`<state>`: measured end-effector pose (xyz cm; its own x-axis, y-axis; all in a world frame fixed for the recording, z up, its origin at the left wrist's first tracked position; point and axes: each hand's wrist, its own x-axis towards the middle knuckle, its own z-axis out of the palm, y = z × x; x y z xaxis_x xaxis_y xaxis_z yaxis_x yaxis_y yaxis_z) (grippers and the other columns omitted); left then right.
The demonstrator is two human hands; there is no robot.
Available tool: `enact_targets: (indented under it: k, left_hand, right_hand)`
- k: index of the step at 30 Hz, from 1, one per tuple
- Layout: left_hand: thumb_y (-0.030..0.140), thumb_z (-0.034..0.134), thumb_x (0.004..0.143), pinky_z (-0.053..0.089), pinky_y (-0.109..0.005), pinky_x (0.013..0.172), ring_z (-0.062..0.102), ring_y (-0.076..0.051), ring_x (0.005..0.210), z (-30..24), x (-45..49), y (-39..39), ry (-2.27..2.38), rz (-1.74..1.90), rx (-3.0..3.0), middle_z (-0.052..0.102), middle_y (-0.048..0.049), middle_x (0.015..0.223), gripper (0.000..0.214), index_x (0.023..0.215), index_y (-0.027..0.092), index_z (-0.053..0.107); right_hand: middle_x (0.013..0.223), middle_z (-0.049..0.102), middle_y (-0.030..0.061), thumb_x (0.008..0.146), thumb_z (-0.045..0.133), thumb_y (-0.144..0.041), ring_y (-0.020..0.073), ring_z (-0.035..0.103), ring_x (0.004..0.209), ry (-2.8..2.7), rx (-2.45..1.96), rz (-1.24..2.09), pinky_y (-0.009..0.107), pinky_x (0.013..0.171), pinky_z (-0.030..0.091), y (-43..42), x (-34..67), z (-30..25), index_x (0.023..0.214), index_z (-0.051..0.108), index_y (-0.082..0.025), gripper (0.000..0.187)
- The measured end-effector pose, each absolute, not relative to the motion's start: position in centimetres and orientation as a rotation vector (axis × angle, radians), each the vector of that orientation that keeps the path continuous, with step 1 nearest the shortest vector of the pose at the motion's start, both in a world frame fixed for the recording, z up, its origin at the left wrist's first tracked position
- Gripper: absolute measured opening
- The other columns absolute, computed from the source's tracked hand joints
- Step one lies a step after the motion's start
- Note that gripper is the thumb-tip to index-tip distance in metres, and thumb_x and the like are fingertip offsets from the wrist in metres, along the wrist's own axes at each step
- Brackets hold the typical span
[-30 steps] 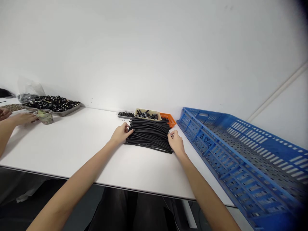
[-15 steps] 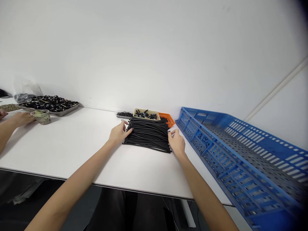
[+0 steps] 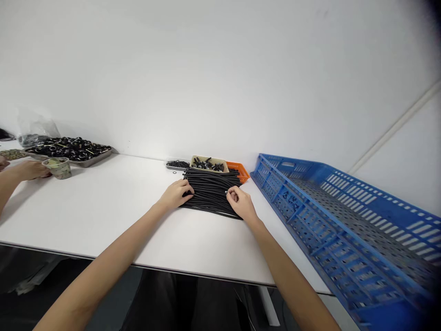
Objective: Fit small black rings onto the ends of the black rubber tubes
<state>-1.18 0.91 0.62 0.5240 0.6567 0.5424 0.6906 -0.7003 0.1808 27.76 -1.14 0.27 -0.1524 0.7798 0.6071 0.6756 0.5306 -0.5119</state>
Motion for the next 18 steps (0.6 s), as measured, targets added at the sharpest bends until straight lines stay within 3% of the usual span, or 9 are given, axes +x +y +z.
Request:
enact_targets:
  k: [8,18]
  left_hand:
    - [0.027,0.049,0.094,0.045,-0.037,0.084,0.053,-0.021,0.089,0.7,-1.0,1.2,-1.141,-0.962,-2.692,0.059,-0.0063,0.094,0.013,0.095,0.02,0.06]
    - [0.028,0.043,0.097,0.038,-0.038,0.083,0.051,-0.023,0.092,1.5,-0.2,0.2,-1.345,-0.968,-2.583,0.064,-0.006,0.099,0.014,0.093,0.021,0.055]
  right_hand:
    - [0.088,0.063,0.004,0.086,0.062,-0.028,0.0208,0.056,0.082,-2.114,-1.007,0.103,0.033,0.071,0.046,-1.1,27.4,0.0,0.085,0.065,-0.023,0.006]
    - [0.08,0.06,0.0027,0.088,0.056,-0.02,0.0209,0.055,0.08,-2.073,-1.073,0.085,0.035,0.076,0.046,-1.0,27.5,0.2,0.087,0.058,-0.022,0.003]
